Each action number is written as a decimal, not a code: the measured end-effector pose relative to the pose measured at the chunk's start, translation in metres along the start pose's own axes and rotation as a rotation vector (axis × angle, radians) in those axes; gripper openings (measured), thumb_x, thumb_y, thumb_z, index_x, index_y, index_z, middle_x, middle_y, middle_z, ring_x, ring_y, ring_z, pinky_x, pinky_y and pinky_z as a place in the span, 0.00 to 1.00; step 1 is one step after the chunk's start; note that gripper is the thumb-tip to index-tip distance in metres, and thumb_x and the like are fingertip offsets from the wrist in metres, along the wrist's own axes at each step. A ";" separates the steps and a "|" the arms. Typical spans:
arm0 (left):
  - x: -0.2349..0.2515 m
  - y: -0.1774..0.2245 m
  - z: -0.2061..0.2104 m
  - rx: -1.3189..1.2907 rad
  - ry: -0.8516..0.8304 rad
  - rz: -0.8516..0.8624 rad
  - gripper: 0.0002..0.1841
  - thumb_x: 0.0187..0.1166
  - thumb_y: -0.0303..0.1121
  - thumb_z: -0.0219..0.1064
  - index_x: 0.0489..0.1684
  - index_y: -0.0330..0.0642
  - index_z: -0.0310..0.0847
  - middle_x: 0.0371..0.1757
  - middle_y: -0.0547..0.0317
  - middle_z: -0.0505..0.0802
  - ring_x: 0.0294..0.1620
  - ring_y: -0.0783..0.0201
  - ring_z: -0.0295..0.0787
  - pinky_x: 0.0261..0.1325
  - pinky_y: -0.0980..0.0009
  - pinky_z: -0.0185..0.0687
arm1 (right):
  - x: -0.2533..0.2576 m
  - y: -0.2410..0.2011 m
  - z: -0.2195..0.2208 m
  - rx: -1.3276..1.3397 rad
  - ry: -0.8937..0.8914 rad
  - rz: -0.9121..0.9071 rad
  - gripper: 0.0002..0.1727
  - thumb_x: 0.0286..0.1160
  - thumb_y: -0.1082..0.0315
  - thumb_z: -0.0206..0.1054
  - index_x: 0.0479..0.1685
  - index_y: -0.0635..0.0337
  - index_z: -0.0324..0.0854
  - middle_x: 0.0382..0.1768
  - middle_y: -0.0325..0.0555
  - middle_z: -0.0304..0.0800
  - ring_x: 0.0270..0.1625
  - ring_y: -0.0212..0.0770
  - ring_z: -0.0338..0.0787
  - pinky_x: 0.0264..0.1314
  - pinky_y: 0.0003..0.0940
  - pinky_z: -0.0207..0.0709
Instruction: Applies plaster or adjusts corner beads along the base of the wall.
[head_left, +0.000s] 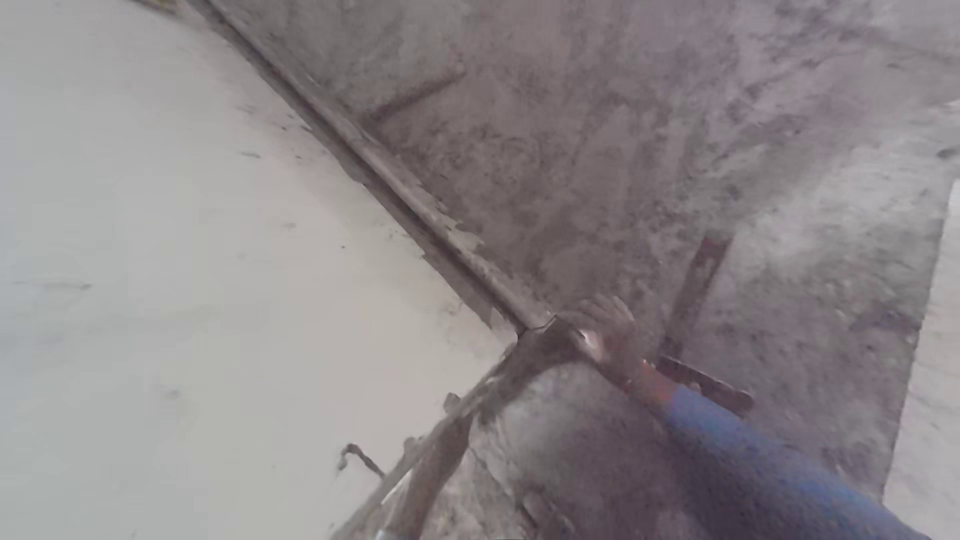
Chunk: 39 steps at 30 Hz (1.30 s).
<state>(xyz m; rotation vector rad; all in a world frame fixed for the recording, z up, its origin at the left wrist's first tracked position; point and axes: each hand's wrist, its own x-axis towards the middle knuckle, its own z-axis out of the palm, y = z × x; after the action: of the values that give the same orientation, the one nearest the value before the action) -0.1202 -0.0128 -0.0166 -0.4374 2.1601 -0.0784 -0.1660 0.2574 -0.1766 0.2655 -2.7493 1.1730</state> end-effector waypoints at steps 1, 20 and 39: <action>0.001 0.000 -0.001 -0.002 -0.027 0.001 0.28 0.91 0.50 0.55 0.68 0.32 0.83 0.64 0.35 0.90 0.70 0.40 0.86 0.76 0.39 0.73 | -0.001 0.000 -0.001 0.008 -0.014 0.014 0.15 0.80 0.51 0.61 0.51 0.39 0.94 0.53 0.36 0.97 0.59 0.48 0.92 0.62 0.54 0.82; 0.003 -0.006 0.007 -0.043 -0.010 0.015 0.27 0.90 0.52 0.56 0.62 0.34 0.86 0.59 0.37 0.92 0.65 0.41 0.89 0.71 0.41 0.78 | 0.000 -0.001 -0.001 -0.005 -0.044 0.017 0.15 0.82 0.55 0.60 0.54 0.38 0.92 0.53 0.37 0.96 0.59 0.47 0.92 0.62 0.53 0.83; 0.010 -0.014 0.011 -0.103 -0.036 0.127 0.28 0.92 0.53 0.52 0.70 0.37 0.82 0.62 0.37 0.91 0.66 0.40 0.88 0.72 0.39 0.77 | 0.003 -0.009 -0.016 -0.031 -0.107 0.013 0.15 0.81 0.57 0.61 0.55 0.41 0.92 0.56 0.41 0.95 0.63 0.49 0.90 0.69 0.55 0.79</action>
<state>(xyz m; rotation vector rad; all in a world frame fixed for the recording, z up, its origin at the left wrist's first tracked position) -0.1130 -0.0282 -0.0283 -0.3571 2.1576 0.1111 -0.1657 0.2625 -0.1592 0.3167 -2.8623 1.1508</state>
